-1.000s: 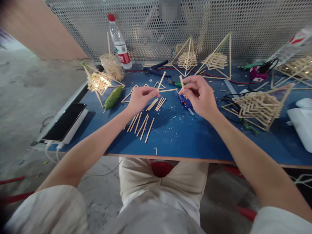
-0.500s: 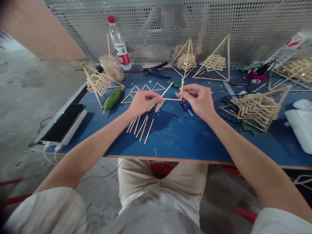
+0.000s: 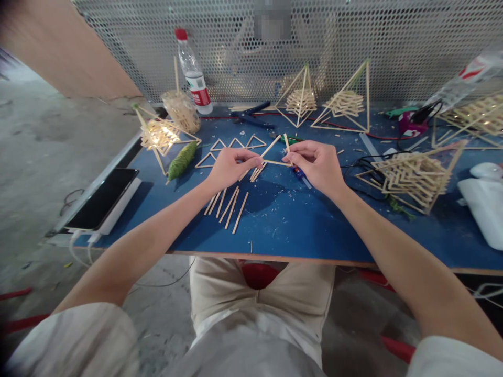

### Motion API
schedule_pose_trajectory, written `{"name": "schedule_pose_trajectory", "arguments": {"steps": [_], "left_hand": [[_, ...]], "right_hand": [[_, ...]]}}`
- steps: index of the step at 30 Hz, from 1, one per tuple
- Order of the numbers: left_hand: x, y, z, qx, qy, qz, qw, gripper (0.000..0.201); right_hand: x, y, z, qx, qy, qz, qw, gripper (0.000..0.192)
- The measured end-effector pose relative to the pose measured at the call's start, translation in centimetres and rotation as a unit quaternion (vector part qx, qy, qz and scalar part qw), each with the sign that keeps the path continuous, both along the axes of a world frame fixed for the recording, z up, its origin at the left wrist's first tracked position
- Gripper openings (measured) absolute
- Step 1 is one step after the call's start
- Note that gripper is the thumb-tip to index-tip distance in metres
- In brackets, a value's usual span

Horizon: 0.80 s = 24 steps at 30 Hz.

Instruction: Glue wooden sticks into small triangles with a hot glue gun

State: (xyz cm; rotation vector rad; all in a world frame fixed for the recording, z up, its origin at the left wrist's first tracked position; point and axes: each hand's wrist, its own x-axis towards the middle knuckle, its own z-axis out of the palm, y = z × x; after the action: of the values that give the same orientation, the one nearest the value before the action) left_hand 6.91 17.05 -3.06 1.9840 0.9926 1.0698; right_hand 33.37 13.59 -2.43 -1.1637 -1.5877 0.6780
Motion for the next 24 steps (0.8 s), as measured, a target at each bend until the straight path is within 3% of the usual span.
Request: {"name": "schedule_pose_trajectory", "arguments": {"steps": [24], "left_hand": [[-0.1, 0.17, -0.21, 0.016, 0.003, -0.011, 1.0, 0.025]], "right_hand": [[0.02, -0.21, 0.21, -0.004, -0.018, 0.005, 1.0, 0.01]]}}
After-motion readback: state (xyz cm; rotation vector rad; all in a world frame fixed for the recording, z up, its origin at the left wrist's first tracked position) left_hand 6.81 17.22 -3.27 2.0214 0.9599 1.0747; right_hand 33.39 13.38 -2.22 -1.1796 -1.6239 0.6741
